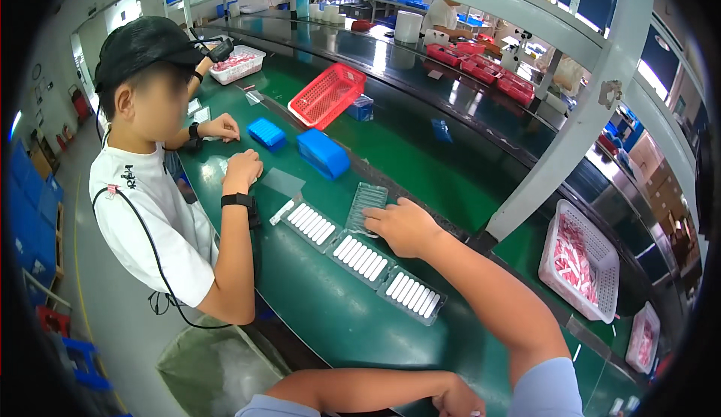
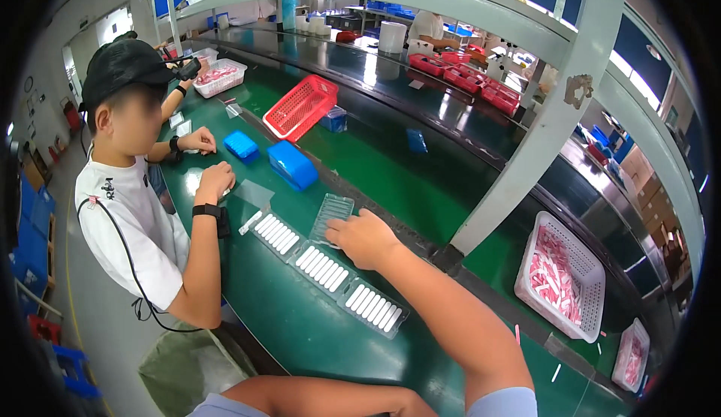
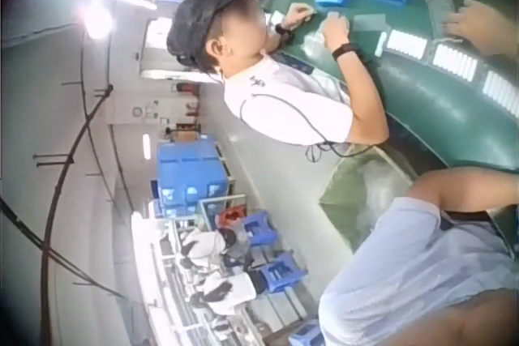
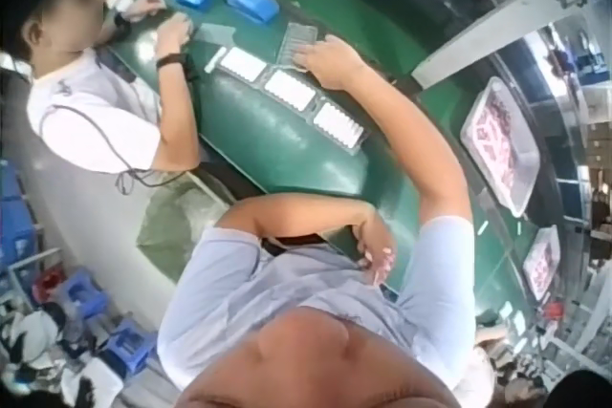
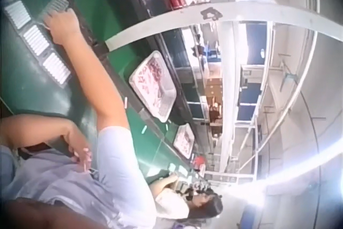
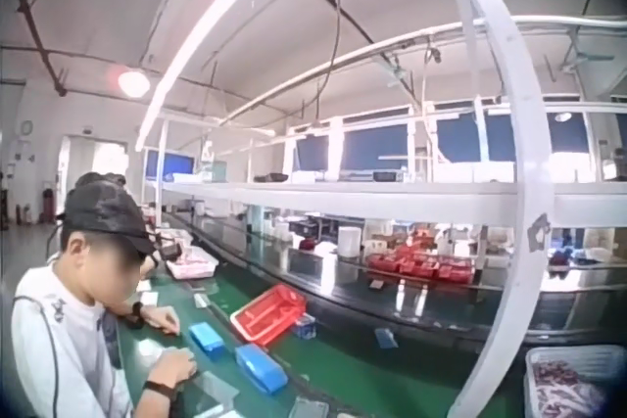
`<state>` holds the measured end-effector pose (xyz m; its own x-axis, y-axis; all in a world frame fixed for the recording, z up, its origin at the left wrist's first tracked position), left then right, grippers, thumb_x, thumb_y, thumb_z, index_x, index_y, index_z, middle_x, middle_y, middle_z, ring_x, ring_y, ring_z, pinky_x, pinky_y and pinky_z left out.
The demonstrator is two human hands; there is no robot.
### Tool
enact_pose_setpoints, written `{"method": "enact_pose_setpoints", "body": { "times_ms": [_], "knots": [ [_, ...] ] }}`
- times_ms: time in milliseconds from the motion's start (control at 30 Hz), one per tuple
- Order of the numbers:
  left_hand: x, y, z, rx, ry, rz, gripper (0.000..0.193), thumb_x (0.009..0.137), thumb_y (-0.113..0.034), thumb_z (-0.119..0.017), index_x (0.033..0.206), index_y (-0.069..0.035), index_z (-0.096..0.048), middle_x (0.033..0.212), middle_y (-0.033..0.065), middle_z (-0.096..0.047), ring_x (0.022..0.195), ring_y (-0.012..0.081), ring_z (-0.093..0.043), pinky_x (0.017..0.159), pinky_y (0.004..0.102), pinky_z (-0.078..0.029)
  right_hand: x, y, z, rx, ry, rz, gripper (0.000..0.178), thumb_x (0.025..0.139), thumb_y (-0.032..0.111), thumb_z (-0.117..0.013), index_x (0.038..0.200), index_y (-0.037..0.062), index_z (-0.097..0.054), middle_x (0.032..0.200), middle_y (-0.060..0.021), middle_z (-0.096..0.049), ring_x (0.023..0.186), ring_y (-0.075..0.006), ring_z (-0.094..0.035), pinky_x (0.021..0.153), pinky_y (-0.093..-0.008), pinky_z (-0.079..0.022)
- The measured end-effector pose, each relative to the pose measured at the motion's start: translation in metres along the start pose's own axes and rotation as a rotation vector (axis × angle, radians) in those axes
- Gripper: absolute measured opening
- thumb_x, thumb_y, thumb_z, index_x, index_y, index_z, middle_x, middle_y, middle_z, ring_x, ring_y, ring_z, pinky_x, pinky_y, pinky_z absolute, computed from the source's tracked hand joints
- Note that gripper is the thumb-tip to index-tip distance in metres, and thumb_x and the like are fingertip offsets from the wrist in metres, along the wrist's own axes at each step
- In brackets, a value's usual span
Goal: The person places sticks one by one into plastic tray slots, moves the filled trays across the workbench, and then places an item onto the upper shelf overhead.
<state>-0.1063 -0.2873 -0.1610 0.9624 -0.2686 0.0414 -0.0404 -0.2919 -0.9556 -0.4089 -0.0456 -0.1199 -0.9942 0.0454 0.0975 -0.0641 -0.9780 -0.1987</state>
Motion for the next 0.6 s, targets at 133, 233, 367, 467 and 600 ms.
{"method": "enact_pose_setpoints", "body": {
  "times_ms": [133,233,367,467,600],
  "knots": [
    [0.014,-0.009,-0.008,0.058,-0.097,0.383,0.032,0.095,-0.034,-0.067,0.115,-0.010,-0.075,0.100,-0.0025,-0.071,0.071,0.0093,-0.057,0.056,0.0243,-0.039,-0.030,-0.007,0.013,0.005,0.113,-0.056,0.023,0.085,0.018,-0.064,0.107,0.0110,-0.064,0.109,-0.0074,-0.066,0.090,-0.0249,-0.068,0.087,-0.0376,-0.044],
    [0.010,-0.026,-0.016,0.048,-0.104,0.377,0.032,0.094,-0.034,-0.068,0.115,-0.010,-0.075,0.099,-0.0018,-0.072,0.071,0.0077,-0.057,0.053,0.0227,-0.037,-0.052,-0.014,0.014,-0.086,0.240,-0.176,0.026,0.082,0.024,-0.069,0.102,0.0089,-0.063,0.103,-0.0105,-0.067,0.087,-0.0247,-0.067,0.080,-0.0383,-0.046],
    [0.000,-0.044,-0.025,0.007,-0.112,0.372,0.033,0.093,-0.034,-0.071,0.115,-0.010,-0.074,0.098,0.0002,-0.073,0.068,0.0054,-0.057,0.050,0.0208,-0.035,-0.080,-0.035,0.006,-0.038,0.020,-0.617,0.037,0.082,0.034,-0.072,0.105,0.0056,-0.063,0.107,-0.0143,-0.066,0.093,-0.0261,-0.066,0.072,-0.0403,-0.051],
    [-0.003,-0.049,-0.027,-0.042,-0.084,0.361,0.033,0.093,-0.032,-0.071,0.115,-0.009,-0.074,0.098,0.0017,-0.073,0.069,0.0056,-0.058,0.050,0.0208,-0.036,-0.092,-0.042,-0.008,-0.052,0.045,-0.855,0.044,0.085,0.036,-0.072,0.114,0.0044,-0.063,0.114,-0.0150,-0.066,0.105,-0.0290,-0.064,0.078,-0.0434,-0.054],
    [-0.012,-0.040,-0.021,-0.112,-0.069,0.314,0.031,0.093,-0.027,-0.070,0.115,-0.005,-0.072,0.099,0.0047,-0.073,0.071,0.0077,-0.061,0.053,0.0211,-0.041,-0.101,-0.020,0.007,-0.036,0.124,-0.716,0.045,0.083,0.029,-0.074,0.122,0.0076,-0.063,0.124,-0.0138,-0.064,0.114,-0.0299,-0.062,0.088,-0.0470,-0.054]
  ]
}}
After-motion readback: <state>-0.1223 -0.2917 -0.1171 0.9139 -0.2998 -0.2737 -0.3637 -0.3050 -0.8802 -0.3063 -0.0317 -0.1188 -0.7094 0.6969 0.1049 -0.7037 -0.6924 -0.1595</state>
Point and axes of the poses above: each hand's wrist, its own x-axis towards the middle knuckle, its own z-axis out of the back of the hand, y = z × x, the point moved 8 cm from there along x, towards the middle knuckle
